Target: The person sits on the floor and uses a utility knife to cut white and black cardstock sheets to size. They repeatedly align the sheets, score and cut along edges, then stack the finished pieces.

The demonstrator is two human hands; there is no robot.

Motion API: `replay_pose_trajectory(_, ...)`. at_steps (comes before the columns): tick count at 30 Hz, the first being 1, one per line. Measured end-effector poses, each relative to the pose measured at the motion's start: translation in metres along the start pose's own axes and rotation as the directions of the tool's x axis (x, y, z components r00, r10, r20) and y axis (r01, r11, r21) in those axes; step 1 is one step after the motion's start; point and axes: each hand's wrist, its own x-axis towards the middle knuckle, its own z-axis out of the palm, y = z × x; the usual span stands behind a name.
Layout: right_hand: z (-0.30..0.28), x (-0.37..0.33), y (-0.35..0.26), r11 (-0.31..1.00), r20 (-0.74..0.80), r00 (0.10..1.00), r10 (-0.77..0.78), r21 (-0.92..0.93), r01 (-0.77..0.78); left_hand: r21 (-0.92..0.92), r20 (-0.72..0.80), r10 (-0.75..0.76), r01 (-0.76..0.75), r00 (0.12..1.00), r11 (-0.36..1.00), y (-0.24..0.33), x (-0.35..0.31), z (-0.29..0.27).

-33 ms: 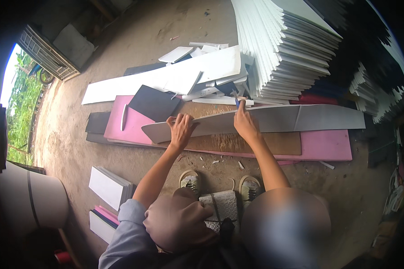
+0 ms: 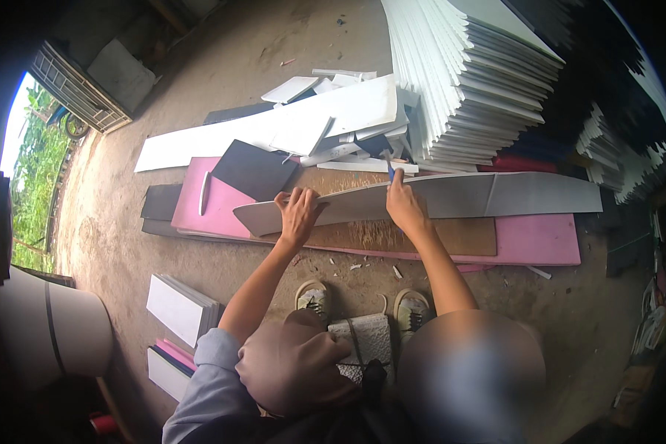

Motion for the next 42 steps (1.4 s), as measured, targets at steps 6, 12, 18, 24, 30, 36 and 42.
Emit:
replay_pose_trajectory(6, 0.004, -0.021, -0.013, 0.993, 0.036, 0.999, -0.03, -0.117, 0.034, -0.103, -0.06, 0.054, -0.06, 0.997, 0.993, -0.002, -0.004, 0.004)
replay_pose_trajectory(12, 0.018, -0.044, -0.023, 0.971, -0.047, 0.993, -0.11, -0.219, 0.098, -0.097, -0.082, 0.071, -0.078, 0.994, 0.992, -0.006, -0.005, 0.006)
replay_pose_trajectory(18, 0.017, -0.047, -0.025, 0.965, -0.062, 0.991, -0.117, -0.243, 0.099, -0.126, -0.091, 0.07, -0.081, 0.993, 0.989, -0.007, -0.006, 0.007)
replay_pose_trajectory(24, 0.005, -0.043, -0.028, 0.962, 0.069, 0.995, -0.067, -0.259, 0.083, -0.151, -0.077, 0.075, -0.086, 0.994, 0.985, -0.005, -0.005, 0.004)
replay_pose_trajectory(30, -0.012, -0.034, -0.039, 0.974, 0.278, 0.958, 0.073, -0.226, -0.008, -0.154, -0.065, 0.107, -0.116, 0.992, 0.981, -0.01, -0.007, 0.008)
replay_pose_trajectory(36, 0.063, -0.028, 0.023, 0.957, 0.574, 0.794, 0.201, -0.287, -0.035, -0.183, -0.025, 0.126, -0.128, 0.992, 0.975, -0.004, -0.008, 0.009)
replay_pose_trajectory(42, 0.136, -0.099, 0.042, 0.964, 0.17, 0.964, 0.203, -0.207, -0.166, -0.113, -0.041, 0.05, -0.054, 0.998, 0.992, -0.015, 0.007, 0.011)
